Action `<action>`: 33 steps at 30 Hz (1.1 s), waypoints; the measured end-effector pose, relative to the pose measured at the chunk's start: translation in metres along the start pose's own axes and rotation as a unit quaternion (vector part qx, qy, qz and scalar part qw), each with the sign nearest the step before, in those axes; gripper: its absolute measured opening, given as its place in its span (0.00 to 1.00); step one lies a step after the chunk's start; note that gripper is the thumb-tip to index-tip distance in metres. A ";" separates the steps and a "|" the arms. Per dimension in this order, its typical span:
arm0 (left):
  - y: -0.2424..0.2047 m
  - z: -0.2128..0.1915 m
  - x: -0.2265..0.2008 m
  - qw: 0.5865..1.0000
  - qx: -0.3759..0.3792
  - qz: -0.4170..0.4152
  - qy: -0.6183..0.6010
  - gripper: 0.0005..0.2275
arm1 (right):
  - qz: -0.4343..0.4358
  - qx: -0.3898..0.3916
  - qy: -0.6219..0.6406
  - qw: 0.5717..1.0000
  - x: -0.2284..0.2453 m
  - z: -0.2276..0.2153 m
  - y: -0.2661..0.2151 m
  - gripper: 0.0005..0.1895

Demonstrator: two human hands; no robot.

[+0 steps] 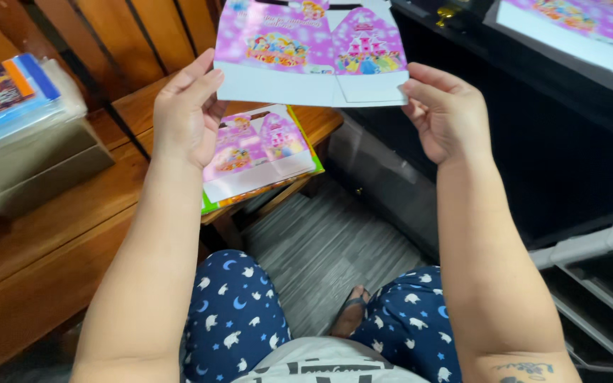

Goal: The person sits on the floor and repeatedly picks up stacks of pink and white paper from a black shelf. They place each stack onto a green package on a wooden bench, then return to the shelf to retrieve more stacks, continuing this cycle.

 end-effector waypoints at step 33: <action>-0.004 -0.225 0.150 0.901 -0.159 0.020 0.403 0.20 | 0.068 0.050 -0.291 0.953 -0.288 0.044 0.051 0.18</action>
Point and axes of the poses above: each hand's wrist, its own y-axis towards the middle knuckle, its own z-axis out of the palm, x = y × z, the point moved 5 cm from there along y, towards the middle knuckle, and after that the axes turned 2 degrees about x, right-handed, at the moved point
